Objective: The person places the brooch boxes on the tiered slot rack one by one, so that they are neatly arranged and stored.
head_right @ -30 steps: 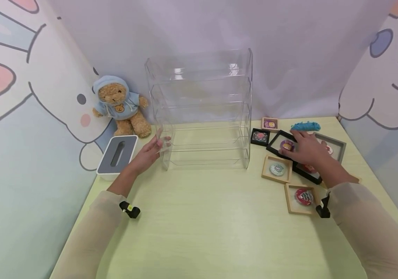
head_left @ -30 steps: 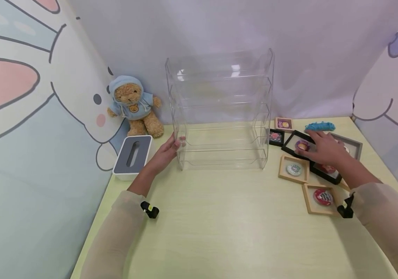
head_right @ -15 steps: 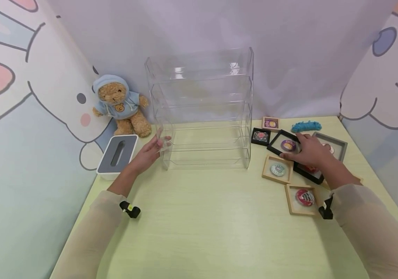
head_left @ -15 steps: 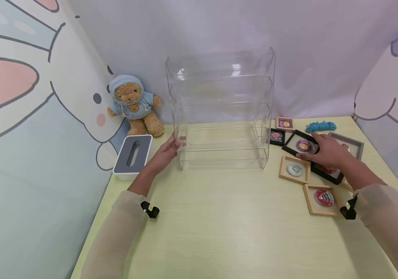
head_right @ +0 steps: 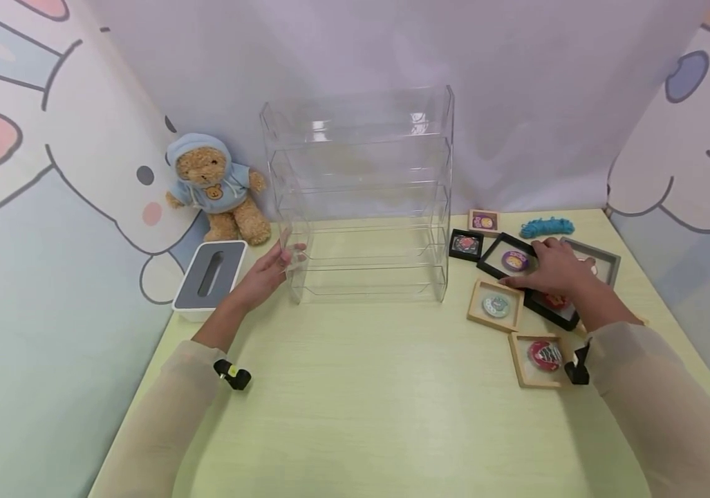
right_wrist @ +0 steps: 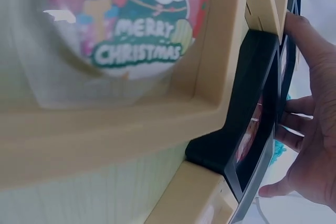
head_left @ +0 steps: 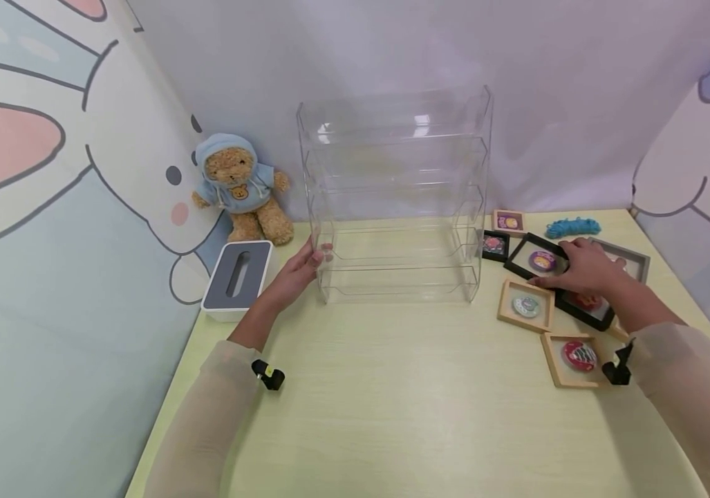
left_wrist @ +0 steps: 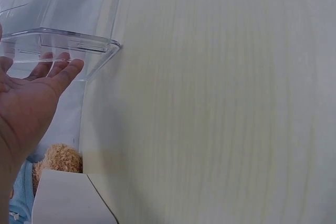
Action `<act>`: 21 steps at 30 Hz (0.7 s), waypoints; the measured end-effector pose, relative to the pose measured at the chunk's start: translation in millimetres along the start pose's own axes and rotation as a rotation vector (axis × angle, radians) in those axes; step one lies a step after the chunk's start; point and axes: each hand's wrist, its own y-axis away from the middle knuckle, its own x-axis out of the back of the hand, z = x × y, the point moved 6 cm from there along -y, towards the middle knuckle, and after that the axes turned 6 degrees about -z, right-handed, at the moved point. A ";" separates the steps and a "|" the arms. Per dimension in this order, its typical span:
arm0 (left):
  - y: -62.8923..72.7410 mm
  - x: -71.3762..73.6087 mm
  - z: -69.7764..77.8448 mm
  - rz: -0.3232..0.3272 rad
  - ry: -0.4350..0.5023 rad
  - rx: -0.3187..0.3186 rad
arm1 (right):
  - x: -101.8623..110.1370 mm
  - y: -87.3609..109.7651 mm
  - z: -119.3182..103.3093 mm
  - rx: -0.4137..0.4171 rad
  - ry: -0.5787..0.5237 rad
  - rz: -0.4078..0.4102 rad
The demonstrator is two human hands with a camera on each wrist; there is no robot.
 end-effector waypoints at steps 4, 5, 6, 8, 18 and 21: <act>0.2 -0.1 0.6 -0.001 0.002 0.001 | -0.7 -1.2 -0.8 -0.005 -0.009 0.003; 0.0 0.1 0.3 -0.002 0.003 0.001 | -0.8 -1.5 -1.3 -0.004 -0.013 0.008; 0.0 0.1 0.2 -0.002 0.002 0.001 | -0.7 -1.9 -1.7 -0.002 -0.015 0.021; -0.1 0.4 -0.4 -0.001 0.004 0.002 | 1.2 -0.4 -4.0 0.009 -0.017 0.071; 2.0 -0.1 0.5 0.011 -0.014 0.009 | 31.0 18.8 -25.0 0.115 0.127 0.368; 1.6 0.6 0.2 0.013 -0.029 0.003 | 42.5 25.7 -34.2 0.141 0.194 0.416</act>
